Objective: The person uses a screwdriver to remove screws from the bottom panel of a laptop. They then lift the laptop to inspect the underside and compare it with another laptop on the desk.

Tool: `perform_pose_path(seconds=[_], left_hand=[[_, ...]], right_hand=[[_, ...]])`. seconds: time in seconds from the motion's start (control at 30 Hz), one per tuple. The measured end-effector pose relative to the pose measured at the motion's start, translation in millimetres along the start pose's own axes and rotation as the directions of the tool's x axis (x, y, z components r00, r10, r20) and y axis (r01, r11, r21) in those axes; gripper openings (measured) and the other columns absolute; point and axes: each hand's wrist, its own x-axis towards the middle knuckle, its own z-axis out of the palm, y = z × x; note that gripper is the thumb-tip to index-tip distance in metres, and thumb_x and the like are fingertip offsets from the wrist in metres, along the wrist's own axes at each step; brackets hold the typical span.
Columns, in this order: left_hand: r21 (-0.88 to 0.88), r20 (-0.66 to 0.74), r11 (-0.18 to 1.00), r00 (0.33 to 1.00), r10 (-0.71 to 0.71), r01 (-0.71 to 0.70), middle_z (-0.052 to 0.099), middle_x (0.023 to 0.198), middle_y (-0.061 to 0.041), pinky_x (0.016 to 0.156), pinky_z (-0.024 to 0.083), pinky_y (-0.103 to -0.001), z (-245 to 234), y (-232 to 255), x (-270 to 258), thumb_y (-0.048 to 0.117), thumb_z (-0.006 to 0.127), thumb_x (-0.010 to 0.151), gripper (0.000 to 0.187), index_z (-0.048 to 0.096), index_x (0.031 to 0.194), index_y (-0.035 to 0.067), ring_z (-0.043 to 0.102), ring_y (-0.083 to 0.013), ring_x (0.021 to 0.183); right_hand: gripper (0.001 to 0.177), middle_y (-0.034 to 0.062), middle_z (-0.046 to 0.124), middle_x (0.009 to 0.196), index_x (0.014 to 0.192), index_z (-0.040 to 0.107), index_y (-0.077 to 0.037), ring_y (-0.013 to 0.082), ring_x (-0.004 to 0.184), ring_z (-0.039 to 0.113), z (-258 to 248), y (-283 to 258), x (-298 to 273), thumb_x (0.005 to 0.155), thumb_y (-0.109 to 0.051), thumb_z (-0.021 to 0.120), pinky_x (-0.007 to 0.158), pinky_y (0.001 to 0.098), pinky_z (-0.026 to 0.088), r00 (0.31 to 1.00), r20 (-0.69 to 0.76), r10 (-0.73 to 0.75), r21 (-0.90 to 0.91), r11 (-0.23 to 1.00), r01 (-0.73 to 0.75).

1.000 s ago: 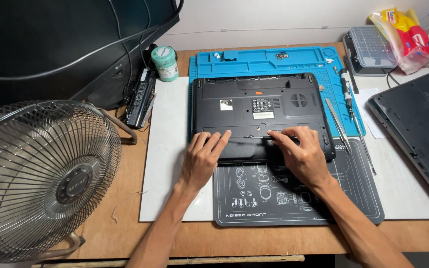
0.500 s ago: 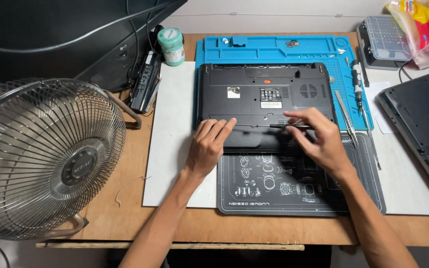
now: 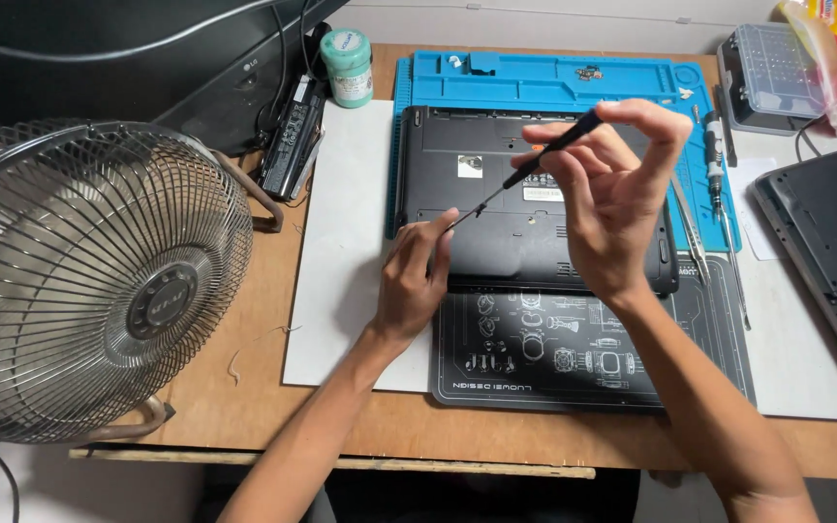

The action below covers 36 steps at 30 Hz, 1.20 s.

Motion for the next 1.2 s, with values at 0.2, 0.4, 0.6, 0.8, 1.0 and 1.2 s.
perform_pose_path(seconds=[0.2, 0.4, 0.6, 0.8, 1.0, 1.2], left_hand=[[-0.097, -0.004, 0.974, 0.979, -0.205, 0.203, 0.071, 0.115, -0.013, 0.097, 0.059, -0.034, -1.8, -0.5, -3.1, 0.002, 0.059, 0.106, 0.029, 0.057, 0.134, 0.006, 0.071, -0.0243, 0.105], [-0.215, 0.068, 0.873, 0.899, -0.433, 0.437, 0.073, 0.124, -0.011, 0.077, 0.039, -0.031, -15.8, 12.8, 17.1, 0.004, 0.042, 0.102, 0.040, 0.052, 0.140, 0.013, 0.048, -0.0174, 0.083], [-0.218, 0.010, 0.853, 0.875, -0.484, 0.474, 0.074, 0.119, -0.011, 0.076, 0.044, -0.030, -14.3, 3.1, 12.8, -0.014, 0.034, 0.088, 0.062, 0.051, 0.140, 0.013, 0.057, -0.0193, 0.085], [-0.160, -0.020, 0.853, 0.862, -0.506, 0.497, 0.075, 0.118, -0.009, 0.058, 0.038, -0.027, -14.1, 0.2, 10.5, -0.016, 0.036, 0.087, 0.065, 0.050, 0.141, 0.017, 0.061, -0.0155, 0.071], [-0.160, -0.045, 0.850, 0.856, -0.515, 0.502, 0.075, 0.114, -0.005, 0.084, 0.045, -0.033, -8.0, -7.3, 4.7, -0.015, 0.037, 0.087, 0.065, 0.054, 0.140, 0.018, 0.071, -0.0201, 0.103], [-0.182, -0.049, 0.861, 0.870, -0.490, 0.475, 0.074, 0.115, -0.010, 0.077, 0.051, -0.029, -9.6, -4.9, 4.8, -0.018, 0.036, 0.085, 0.067, 0.052, 0.141, 0.016, 0.072, -0.0223, 0.108]], right_hand=[[0.036, 0.0214, 0.045, 0.129, 0.137, 0.030, -0.012, 0.0379, 0.110, 0.070, 16.4, -0.2, 7.3, 0.114, 0.006, 0.052, 0.097, 0.0464, 0.068, 0.993, 0.110, 0.048, 0.006, 0.999, -0.049], [0.041, 0.0223, 0.048, 0.124, 0.135, 0.031, -0.011, 0.0351, 0.105, 0.070, 17.7, 17.7, 2.0, 0.111, 0.013, 0.053, 0.096, 0.0440, 0.068, 0.989, 0.147, 0.025, -0.034, 0.999, -0.020], [0.035, 0.0242, 0.056, 0.122, 0.135, 0.031, -0.012, 0.0367, 0.111, 0.070, 27.4, 26.2, -1.3, 0.113, 0.010, 0.047, 0.100, 0.0440, 0.065, 0.986, 0.163, 0.024, -0.012, 1.000, -0.022], [0.033, 0.0252, 0.058, 0.121, 0.134, 0.030, -0.013, 0.0367, 0.107, 0.072, 36.7, 31.2, 1.5, 0.114, 0.009, 0.044, 0.098, 0.0430, 0.064, 0.986, 0.166, 0.021, 0.016, 1.000, -0.024], [0.031, 0.0265, 0.062, 0.119, 0.137, 0.031, -0.005, 0.0358, 0.102, 0.074, 41.8, 43.8, 4.8, 0.111, 0.006, 0.045, 0.094, 0.0460, 0.063, 0.982, 0.188, -0.014, -0.007, 1.000, 0.016], [0.026, 0.0293, 0.059, 0.122, 0.135, 0.028, -0.011, 0.0352, 0.102, 0.073, 42.6, 31.2, 9.2, 0.116, 0.002, 0.041, 0.094, 0.0391, 0.062, 0.965, 0.259, 0.038, 0.002, 0.999, -0.040]])
